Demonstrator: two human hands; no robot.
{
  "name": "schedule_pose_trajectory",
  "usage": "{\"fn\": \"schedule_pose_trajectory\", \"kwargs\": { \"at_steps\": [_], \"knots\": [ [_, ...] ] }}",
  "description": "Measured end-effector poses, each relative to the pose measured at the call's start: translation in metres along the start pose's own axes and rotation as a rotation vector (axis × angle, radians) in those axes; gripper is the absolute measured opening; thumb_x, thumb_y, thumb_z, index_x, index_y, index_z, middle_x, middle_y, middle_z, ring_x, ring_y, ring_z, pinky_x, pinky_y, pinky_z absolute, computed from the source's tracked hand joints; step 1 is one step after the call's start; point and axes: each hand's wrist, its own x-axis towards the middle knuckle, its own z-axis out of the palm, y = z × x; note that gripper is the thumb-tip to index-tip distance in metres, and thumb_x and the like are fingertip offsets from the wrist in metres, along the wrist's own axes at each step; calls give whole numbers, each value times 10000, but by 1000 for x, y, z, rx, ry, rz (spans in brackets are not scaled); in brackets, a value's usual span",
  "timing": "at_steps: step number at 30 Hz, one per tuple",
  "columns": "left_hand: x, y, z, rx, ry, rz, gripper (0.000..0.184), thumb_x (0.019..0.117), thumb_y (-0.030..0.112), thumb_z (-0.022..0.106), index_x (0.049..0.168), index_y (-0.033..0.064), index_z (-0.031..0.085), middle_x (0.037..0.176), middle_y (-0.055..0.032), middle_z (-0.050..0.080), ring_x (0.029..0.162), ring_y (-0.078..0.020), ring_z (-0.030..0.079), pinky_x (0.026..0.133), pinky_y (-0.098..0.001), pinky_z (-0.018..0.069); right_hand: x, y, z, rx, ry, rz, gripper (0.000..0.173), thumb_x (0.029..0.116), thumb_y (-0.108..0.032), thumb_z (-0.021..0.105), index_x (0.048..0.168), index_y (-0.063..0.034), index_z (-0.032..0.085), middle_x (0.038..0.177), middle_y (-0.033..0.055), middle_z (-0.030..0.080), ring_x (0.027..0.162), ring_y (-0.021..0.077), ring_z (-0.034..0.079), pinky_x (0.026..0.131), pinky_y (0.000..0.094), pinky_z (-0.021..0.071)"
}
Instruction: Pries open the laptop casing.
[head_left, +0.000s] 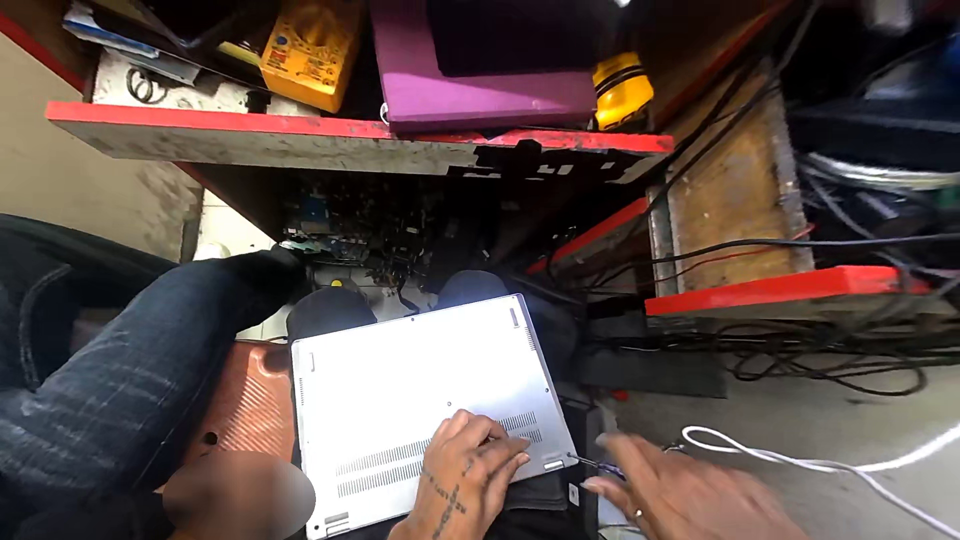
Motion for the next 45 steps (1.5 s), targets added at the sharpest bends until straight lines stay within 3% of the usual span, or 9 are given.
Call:
{"fn": "schedule_pose_trajectory", "kwargs": {
  "at_steps": [2,5,9,12,15,19,22,29,45],
  "knots": [
    [1,2,0,-9,-16,-15,279,1053,268,530,1069,139,777,924,-30,703,866,-160,647,762,-287,522,1,5,5,-78,84,-59,395,1053,-369,505,970,-15,661,669,133,634,536,327,649,426,435,480],
    [4,2,1,-9,-19,-19,280,1054,259,528,1076,130,775,927,-38,703,858,-166,648,757,-290,528,2,6,3,-18,13,-156,182,1035,-136,512,1037,-15,648,924,182,672,734,350,682,559,445,540],
    [8,1,1,16,-38,4,217,998,309,631,990,181,805,922,-6,706,861,-160,637,743,-308,508,2,9,2,-57,27,-88,346,1060,-308,508,938,-15,647,683,150,632,553,342,650,451,452,486],
    [10,2,3,35,-60,30,190,960,315,676,919,178,802,916,-10,709,864,-176,650,735,-323,516,1,6,-3,7,-29,-102,177,1027,-131,532,1034,3,647,907,202,653,642,362,666,487,458,526],
    [10,3,7,38,-69,44,182,946,313,691,897,169,791,901,-16,706,858,-188,649,725,-332,509,1,11,-1,-12,9,-68,347,1053,-310,528,950,-2,649,715,171,645,568,359,661,448,464,493],
    [11,6,10,79,-109,68,222,1011,288,604,991,174,793,954,-21,715,893,-201,656,743,-340,512,1,10,-4,21,-54,-87,219,1036,-157,530,1049,13,667,883,197,675,695,374,692,529,476,543],
    [12,6,15,129,-146,105,227,1025,248,572,1031,176,787,956,-22,708,898,-207,652,737,-350,501,1,15,-1,-32,-19,-65,383,1073,-311,494,974,7,683,695,167,665,608,361,685,512,480,523],
    [12,5,19,144,-183,126,193,991,260,617,981,185,795,930,-28,703,876,-218,654,721,-364,500,-3,16,2,66,-63,-70,301,1083,-206,471,995,5,668,817,186,683,734,379,697,615,483,543],
    [11,3,22,149,-152,131,213,994,304,619,978,199,803,928,-17,710,844,-196,651,707,-352,492,-7,12,11,79,29,-5,263,1056,-179,504,965,2,671,775,174,685,707,356,713,604,466,563]
  ]
}}
